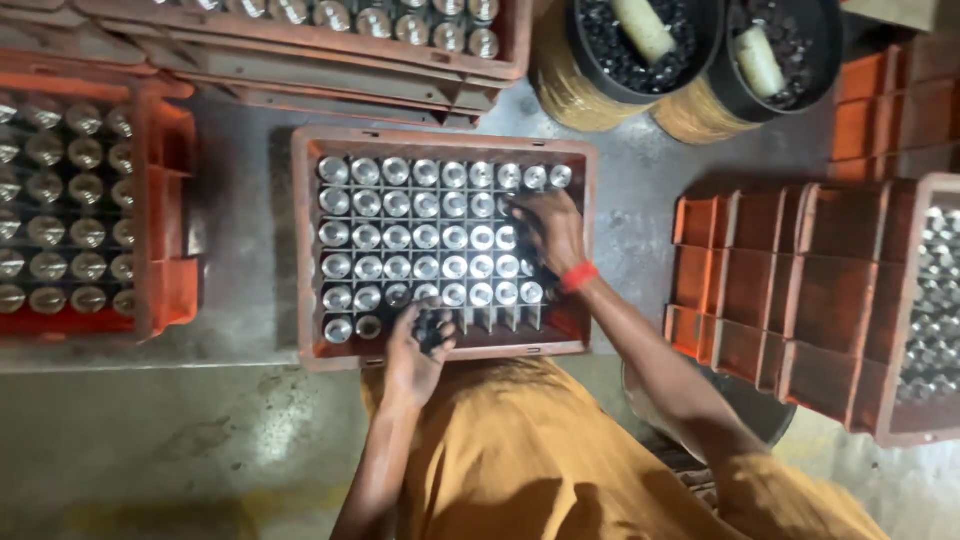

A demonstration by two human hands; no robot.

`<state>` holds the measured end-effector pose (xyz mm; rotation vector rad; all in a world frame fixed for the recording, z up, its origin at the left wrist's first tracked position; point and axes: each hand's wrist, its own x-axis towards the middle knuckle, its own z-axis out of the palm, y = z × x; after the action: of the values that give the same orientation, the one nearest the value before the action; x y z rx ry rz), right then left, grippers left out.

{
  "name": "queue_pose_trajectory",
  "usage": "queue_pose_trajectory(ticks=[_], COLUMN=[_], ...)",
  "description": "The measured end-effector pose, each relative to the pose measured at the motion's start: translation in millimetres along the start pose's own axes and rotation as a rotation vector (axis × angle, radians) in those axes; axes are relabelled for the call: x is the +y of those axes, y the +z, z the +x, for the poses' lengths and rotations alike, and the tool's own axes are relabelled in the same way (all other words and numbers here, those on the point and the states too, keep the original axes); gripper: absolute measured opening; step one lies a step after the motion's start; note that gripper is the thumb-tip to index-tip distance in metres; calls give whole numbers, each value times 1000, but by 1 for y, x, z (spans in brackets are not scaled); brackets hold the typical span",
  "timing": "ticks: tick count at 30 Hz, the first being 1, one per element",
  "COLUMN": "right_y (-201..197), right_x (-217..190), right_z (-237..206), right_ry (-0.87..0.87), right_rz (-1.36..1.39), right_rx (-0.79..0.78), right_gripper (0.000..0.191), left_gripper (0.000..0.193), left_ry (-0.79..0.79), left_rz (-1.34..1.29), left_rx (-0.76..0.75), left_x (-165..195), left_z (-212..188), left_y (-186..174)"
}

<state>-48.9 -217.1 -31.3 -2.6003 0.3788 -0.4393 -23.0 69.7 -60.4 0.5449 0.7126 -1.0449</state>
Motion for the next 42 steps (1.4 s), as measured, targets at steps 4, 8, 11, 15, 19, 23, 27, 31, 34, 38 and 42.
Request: queue_pose_trajectory(ticks=[4, 8, 11, 15, 19, 23, 27, 31, 34, 38, 42], right_y=[12, 19, 2, -21, -21, -15, -15, -21, -17, -4, 0], right_x=[8, 1, -6, -43, -82, -79, -35, 22, 44, 50, 51], right_z=[20, 32, 29, -27, -94, -120, -91, -29, 2, 12, 25], right_ry=[-109, -231, -118, 68, 253, 417, 705, 188, -32, -170, -123], right_rz=[-137, -270, -171, 226, 709, 790, 625, 252, 90, -12, -62], right_rx=[-192, -144, -298, -77, -414, -492, -303, 36, -95, -250, -283], right_gripper=[33, 33, 15, 32, 36, 28, 27, 22, 19, 26, 19], left_gripper=[25, 26, 33, 36, 32, 35, 39, 25, 26, 33, 31], left_ry=[80, 158, 162, 218, 212, 195, 97, 173, 254, 309, 334], left_rz=[69, 168, 251, 321, 497, 538, 131, 87, 124, 166, 178], left_rx=[-182, -43, 58, -17, -102, -36, 64, -20, -40, 111, 129], left_x=[-3, -10, -11, -21, -44, -59, -54, -54, -61, -67, -66], left_z=[0, -2, -3, -16, -28, -32, -15, -10, -8, -11, -20], left_y=[-13, -12, -5, 3, 14, 10, -7, -29, -33, -30, -22])
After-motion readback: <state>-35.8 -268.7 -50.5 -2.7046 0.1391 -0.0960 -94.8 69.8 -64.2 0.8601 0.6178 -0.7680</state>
